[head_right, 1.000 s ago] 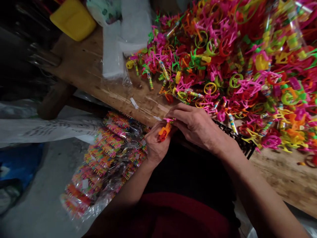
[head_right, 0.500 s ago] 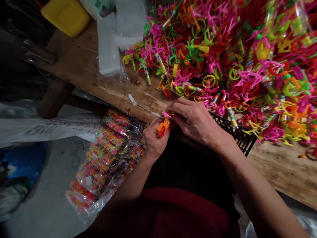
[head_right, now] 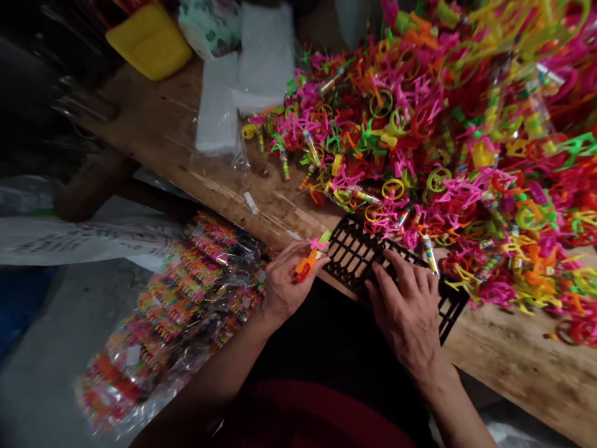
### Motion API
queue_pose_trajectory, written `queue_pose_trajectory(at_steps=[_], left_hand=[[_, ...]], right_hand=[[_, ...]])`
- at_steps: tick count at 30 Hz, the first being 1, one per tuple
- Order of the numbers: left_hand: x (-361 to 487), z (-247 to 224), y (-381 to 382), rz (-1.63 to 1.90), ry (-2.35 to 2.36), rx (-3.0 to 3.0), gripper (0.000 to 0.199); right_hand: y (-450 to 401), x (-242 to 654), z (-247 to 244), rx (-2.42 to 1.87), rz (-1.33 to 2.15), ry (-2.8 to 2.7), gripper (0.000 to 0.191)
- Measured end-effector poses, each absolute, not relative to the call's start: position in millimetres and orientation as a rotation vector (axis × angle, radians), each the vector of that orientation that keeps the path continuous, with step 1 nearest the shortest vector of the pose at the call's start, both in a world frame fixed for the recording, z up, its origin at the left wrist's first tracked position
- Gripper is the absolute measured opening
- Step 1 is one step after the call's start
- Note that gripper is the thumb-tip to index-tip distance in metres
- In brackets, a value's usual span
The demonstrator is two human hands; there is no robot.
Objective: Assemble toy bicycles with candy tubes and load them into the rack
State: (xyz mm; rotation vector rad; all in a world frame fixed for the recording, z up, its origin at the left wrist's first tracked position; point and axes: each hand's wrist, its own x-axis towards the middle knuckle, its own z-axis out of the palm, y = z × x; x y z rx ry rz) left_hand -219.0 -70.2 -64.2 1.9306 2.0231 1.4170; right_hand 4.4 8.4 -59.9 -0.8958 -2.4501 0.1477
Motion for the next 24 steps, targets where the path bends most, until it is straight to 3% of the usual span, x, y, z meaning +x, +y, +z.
queue_pose_trajectory(at_steps=[7, 10, 16, 21, 24], left_hand=[[-222.2, -66.5, -72.7, 1.371, 1.978, 1.952, 0.02], [-221.5, -69.5, -72.8, 1.397, 1.989, 1.938, 0.021], [-221.0, -76.4, -72.8, 1.456, 1.967, 1.95, 0.03], [-220.1, -71.7, -74.4, 1.439, 1.979, 1.879, 0.029], [-220.5, -65.7, -75.4, 1.365, 2.006, 1.83, 0.039]], right_hand=[[25.1, -12.5, -30.0, -0.806, 0.196, -2.345, 0.028], [43.8, -46.4, -12.9, -0.934, 0.04, -2.307, 0.023], [85.9, -91.6, -21.4, -1.063, -0.054, -2.319, 0.012], [79.8, -67.7, 0.6, -0.938, 0.298, -2.1, 0.015], [66.9, -47.2, 11.5, -0.979, 0.666, -1.936, 0.014]])
